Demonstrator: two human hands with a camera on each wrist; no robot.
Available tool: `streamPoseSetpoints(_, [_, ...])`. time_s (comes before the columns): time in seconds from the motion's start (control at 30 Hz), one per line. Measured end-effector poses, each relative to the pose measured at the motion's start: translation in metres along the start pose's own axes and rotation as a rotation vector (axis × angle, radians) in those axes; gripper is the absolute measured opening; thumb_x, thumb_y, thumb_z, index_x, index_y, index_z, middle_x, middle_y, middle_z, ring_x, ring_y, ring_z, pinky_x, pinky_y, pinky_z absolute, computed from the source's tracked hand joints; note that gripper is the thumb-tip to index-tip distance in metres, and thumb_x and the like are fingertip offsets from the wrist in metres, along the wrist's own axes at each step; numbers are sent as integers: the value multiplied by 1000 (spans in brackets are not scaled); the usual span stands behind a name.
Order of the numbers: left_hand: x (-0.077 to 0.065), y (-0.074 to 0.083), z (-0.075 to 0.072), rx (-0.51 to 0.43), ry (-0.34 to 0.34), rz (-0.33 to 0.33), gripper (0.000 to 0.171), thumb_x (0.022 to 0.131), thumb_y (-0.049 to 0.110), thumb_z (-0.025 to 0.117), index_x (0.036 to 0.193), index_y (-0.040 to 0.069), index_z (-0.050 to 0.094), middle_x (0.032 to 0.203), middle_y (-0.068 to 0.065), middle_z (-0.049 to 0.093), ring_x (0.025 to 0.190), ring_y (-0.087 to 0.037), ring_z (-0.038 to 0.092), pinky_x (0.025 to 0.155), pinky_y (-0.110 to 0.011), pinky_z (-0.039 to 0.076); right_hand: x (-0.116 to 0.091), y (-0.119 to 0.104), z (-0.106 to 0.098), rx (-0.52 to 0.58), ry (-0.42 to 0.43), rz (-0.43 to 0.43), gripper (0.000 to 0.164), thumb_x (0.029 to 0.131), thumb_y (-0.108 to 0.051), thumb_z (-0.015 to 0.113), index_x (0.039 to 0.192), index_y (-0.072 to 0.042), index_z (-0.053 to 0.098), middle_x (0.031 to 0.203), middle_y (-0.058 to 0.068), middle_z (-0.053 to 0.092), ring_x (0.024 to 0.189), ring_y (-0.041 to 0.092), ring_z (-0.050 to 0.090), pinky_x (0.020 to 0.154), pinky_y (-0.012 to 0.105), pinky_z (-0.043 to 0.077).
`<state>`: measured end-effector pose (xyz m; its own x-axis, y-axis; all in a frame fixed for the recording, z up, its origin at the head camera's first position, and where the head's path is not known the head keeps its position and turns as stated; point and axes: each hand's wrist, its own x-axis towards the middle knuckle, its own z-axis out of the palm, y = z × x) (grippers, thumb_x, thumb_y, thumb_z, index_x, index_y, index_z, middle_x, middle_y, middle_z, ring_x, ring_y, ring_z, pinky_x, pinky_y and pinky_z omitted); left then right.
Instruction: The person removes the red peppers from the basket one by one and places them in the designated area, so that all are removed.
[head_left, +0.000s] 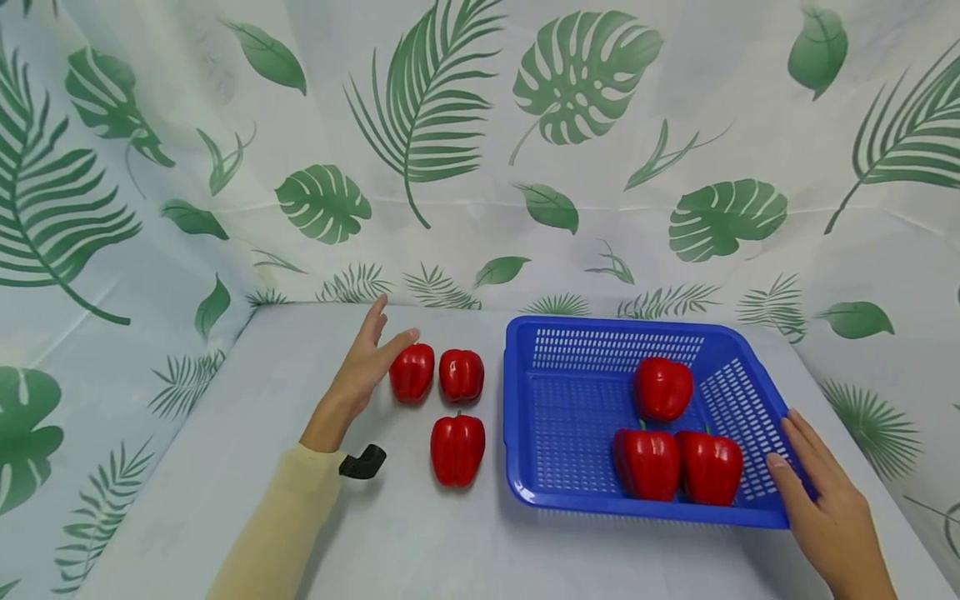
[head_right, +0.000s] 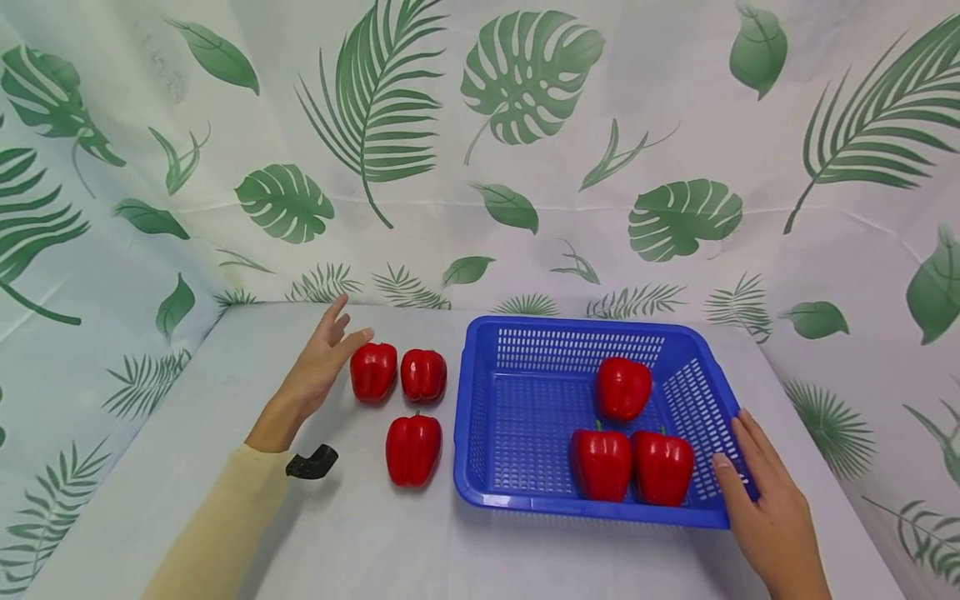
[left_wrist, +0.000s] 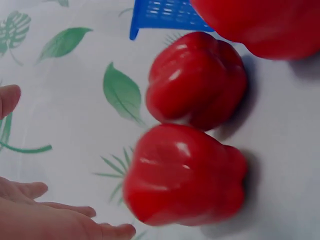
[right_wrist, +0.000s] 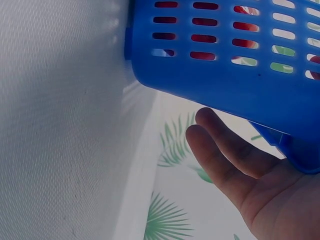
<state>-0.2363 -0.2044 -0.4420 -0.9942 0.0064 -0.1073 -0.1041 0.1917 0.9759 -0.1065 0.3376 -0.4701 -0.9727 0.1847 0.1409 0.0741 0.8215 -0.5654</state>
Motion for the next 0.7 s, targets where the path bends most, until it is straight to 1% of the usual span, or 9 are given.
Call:
streamPoseSetpoints(0.1, [-2, 7, 4, -3, 6, 59, 90, 103, 40, 68, 174, 31, 13, 178, -7, 13, 163, -29, 11, 124, -70, 18, 0, 0, 0, -3, -1, -2, 66, 115, -32, 44, 169, -4, 19, 175, 23, 14, 156, 56, 14, 109, 83, 19])
streamPoseSetpoints(0.27, [-5, 21, 13, -15, -12, 150, 89, 103, 39, 68, 174, 29, 14, 178, -8, 17, 163, -28, 13, 125, -66, 20, 0, 1, 0, 4, 5, -11, 65, 115, -31, 44, 169, -4, 20, 175, 22, 15, 156, 56, 14, 112, 82, 17])
streamPoseSetpoints(0.4, [-6, 30, 22, -37, -25, 182, 87, 103, 38, 67, 173, 28, 17, 177, -8, 20, 163, -29, 16, 124, -65, 25, 1, 0, 1, 2, 0, -5, 65, 115, -31, 44, 169, -4, 19, 175, 22, 14, 156, 55, 13, 111, 82, 18])
streamPoseSetpoints(0.5, [-6, 36, 29, -63, -36, 188, 84, 103, 39, 66, 173, 29, 19, 176, -7, 24, 162, -29, 19, 124, -64, 27, 1, -1, 1, 3, -3, -1, 65, 115, -31, 44, 169, -4, 19, 175, 22, 14, 156, 56, 13, 111, 82, 19])
streamPoseSetpoints(0.7, [-3, 51, 44, -154, -60, 242, 81, 105, 39, 63, 172, 25, 21, 174, -8, 29, 160, -28, 26, 125, -60, 26, 0, -1, 0, 8, 5, -5, 65, 115, -31, 44, 169, -4, 20, 175, 22, 15, 156, 55, 14, 112, 81, 17])
